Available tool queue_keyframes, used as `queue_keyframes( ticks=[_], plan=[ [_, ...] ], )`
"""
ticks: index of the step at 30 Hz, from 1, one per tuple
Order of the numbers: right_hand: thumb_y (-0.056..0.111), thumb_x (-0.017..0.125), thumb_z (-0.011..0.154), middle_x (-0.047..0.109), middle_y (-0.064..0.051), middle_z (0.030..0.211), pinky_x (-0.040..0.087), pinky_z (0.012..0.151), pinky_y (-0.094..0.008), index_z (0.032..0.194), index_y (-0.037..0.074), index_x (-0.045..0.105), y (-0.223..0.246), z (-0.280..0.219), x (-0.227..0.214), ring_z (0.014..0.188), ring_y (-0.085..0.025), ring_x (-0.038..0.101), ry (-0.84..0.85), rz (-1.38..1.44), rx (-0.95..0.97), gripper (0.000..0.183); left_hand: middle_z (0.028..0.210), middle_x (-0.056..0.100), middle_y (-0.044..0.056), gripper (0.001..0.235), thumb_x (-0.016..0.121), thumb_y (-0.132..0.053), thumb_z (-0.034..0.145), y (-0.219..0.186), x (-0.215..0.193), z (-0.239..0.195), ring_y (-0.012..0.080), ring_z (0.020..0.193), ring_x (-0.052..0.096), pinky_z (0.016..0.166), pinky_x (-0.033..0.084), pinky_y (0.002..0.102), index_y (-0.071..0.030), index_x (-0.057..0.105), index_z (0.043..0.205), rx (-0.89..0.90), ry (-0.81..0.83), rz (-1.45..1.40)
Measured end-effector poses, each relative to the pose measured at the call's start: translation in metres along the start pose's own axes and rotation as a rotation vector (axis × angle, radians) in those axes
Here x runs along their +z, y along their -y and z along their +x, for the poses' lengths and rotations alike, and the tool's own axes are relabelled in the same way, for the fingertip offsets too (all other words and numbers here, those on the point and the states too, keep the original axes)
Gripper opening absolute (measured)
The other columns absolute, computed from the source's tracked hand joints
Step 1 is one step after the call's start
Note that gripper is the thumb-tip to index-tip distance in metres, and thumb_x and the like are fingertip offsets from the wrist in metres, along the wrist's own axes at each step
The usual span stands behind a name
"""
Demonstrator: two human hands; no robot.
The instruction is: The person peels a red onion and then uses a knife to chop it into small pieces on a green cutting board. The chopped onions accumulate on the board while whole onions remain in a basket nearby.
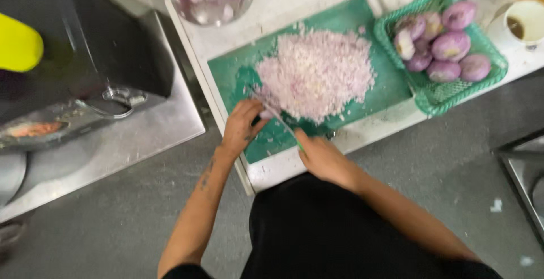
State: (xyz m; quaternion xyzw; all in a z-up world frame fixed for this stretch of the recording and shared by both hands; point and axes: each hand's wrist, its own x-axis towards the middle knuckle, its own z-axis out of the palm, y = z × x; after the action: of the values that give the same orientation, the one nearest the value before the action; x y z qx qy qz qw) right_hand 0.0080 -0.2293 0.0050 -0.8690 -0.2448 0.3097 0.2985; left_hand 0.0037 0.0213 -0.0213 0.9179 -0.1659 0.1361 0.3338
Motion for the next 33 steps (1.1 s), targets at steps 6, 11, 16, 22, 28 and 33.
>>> queue_keyframes(
  ticks=[6,11,16,22,28,33],
  plan=[
    [0.016,0.054,0.094,0.067,-0.029,0.079,0.049,0.065,-0.060,0.128,0.003,0.041,-0.005,-0.026,-0.007,0.076,-0.052,0.066,-0.048,0.010,-0.080,0.038,0.113,0.068,0.013,0.030,0.084,-0.010,0.078,0.004,0.005,0.009,0.0345,0.107,0.064,0.091,0.054,0.041,-0.001,0.068,0.101,0.008,-0.030,0.004],
    [0.017,0.052,0.096,0.068,-0.029,0.080,0.048,0.065,-0.061,0.136,0.003,0.038,0.006,0.007,0.002,0.077,-0.052,0.065,-0.011,-0.017,0.005,0.045,0.110,0.068,0.014,0.031,0.084,-0.008,0.079,0.010,0.006,-0.002,0.0350,0.106,0.064,0.092,0.055,0.042,0.000,0.069,0.105,-0.002,-0.011,-0.038],
    [0.014,0.054,0.094,0.067,-0.029,0.079,0.050,0.066,-0.059,0.126,0.003,0.041,-0.001,-0.021,-0.012,0.075,-0.051,0.066,0.010,0.025,-0.081,0.037,0.110,0.068,0.014,0.030,0.085,-0.009,0.078,0.011,0.011,0.004,0.0349,0.108,0.064,0.093,0.054,0.041,0.000,0.069,0.102,0.043,-0.100,-0.008],
    [0.018,0.053,0.097,0.067,-0.029,0.074,0.048,0.067,-0.060,0.128,0.007,0.040,0.007,-0.014,-0.016,0.076,-0.051,0.066,0.093,-0.014,0.074,0.035,0.107,0.069,0.011,0.027,0.084,-0.008,0.079,0.005,0.006,-0.003,0.0322,0.107,0.066,0.092,0.056,0.040,-0.001,0.069,0.099,0.013,-0.061,-0.030],
    [0.018,0.053,0.099,0.067,-0.029,0.080,0.047,0.066,-0.063,0.125,0.005,0.042,0.006,0.013,0.008,0.080,-0.052,0.064,-0.060,-0.042,-0.035,0.031,0.109,0.069,0.012,0.026,0.084,-0.008,0.080,0.004,0.015,-0.012,0.0332,0.107,0.065,0.092,0.055,0.040,-0.001,0.069,0.100,0.020,-0.103,-0.065],
    [0.019,0.054,0.095,0.066,-0.031,0.081,0.048,0.067,-0.062,0.127,0.007,0.040,-0.002,-0.023,-0.013,0.078,-0.053,0.064,0.011,-0.013,-0.020,0.038,0.108,0.069,0.011,0.025,0.084,-0.008,0.080,0.006,0.011,-0.005,0.0325,0.106,0.066,0.091,0.056,0.039,-0.001,0.069,0.099,0.007,-0.108,-0.048]
  ],
)
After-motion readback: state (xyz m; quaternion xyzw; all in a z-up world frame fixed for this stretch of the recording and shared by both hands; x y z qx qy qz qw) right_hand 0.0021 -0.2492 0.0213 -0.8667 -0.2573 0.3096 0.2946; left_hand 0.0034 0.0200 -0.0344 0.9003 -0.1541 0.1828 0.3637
